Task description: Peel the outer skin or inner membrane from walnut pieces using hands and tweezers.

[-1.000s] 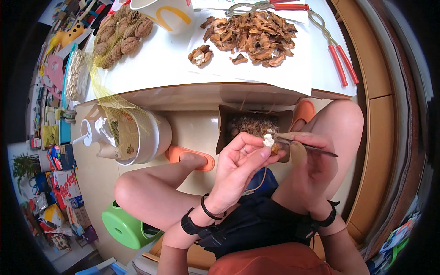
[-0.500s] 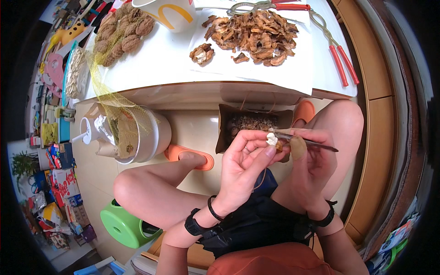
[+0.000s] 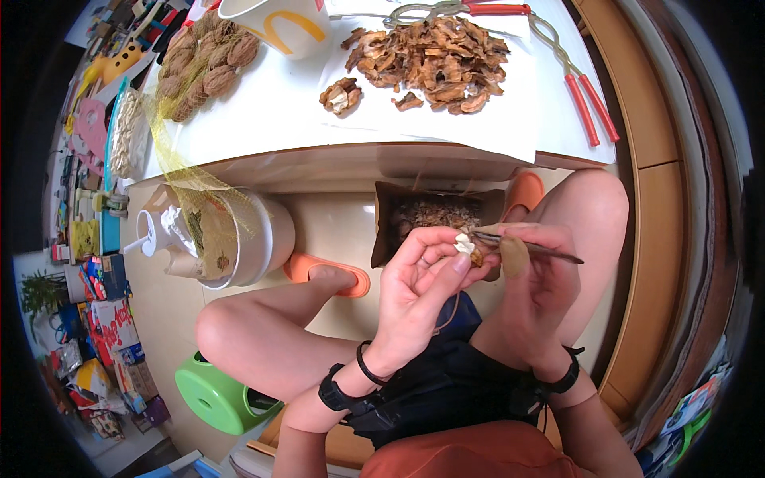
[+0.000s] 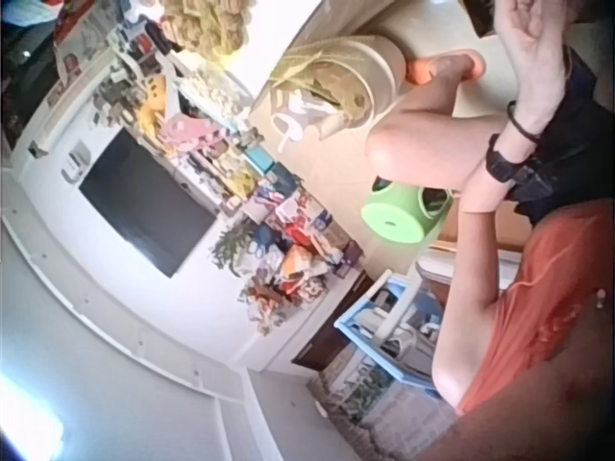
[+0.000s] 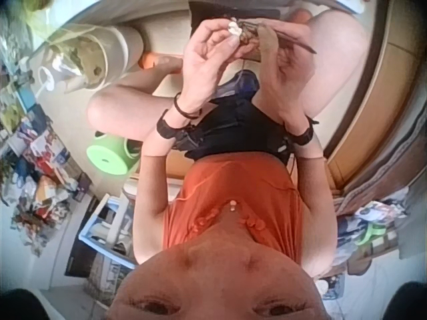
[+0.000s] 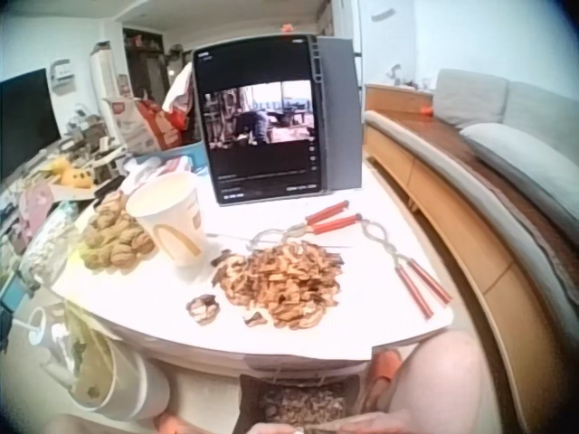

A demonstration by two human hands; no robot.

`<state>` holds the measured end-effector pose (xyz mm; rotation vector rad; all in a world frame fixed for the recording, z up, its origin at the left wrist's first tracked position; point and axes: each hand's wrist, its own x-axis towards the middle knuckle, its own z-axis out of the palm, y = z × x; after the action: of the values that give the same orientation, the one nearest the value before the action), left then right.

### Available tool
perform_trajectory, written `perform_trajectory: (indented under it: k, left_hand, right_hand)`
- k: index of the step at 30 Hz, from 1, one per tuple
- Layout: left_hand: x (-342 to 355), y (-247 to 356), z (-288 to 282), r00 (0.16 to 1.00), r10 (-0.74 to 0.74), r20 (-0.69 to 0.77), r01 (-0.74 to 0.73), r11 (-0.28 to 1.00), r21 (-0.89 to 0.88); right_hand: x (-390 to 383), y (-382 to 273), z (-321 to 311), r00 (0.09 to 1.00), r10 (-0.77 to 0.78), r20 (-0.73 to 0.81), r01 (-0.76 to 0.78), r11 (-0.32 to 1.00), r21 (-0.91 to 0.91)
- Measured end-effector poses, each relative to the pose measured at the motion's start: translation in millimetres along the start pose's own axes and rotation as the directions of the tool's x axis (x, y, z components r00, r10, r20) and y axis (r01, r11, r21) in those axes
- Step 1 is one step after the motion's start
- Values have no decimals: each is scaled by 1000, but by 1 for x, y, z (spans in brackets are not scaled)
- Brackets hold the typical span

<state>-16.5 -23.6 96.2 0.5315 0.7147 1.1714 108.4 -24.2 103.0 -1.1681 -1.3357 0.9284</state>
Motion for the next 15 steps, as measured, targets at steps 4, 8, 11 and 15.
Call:
perform_trajectory:
  k: [4, 8, 11, 15]
  left_hand:
    - [0, 1, 2, 1000, -23, -13, 23, 1000, -17]
    - [-1, 0, -1, 1000, -23, -21, 23, 1000, 10]
    - [-1, 1, 0, 999, -37, -32, 37, 999, 15]
    - [-2, 1, 2, 999, -17, -29, 17, 1000, 17]
  right_hand:
    - [0, -2, 1, 999, 16, -37, -10, 989, 151]
    - [-1, -2, 1, 1000, 0, -17, 2, 996, 88]
    - [-2, -2, 0, 1000, -13, -17, 13, 999, 34]
    - [-3, -3, 1, 999, -7, -33, 8, 999, 43]
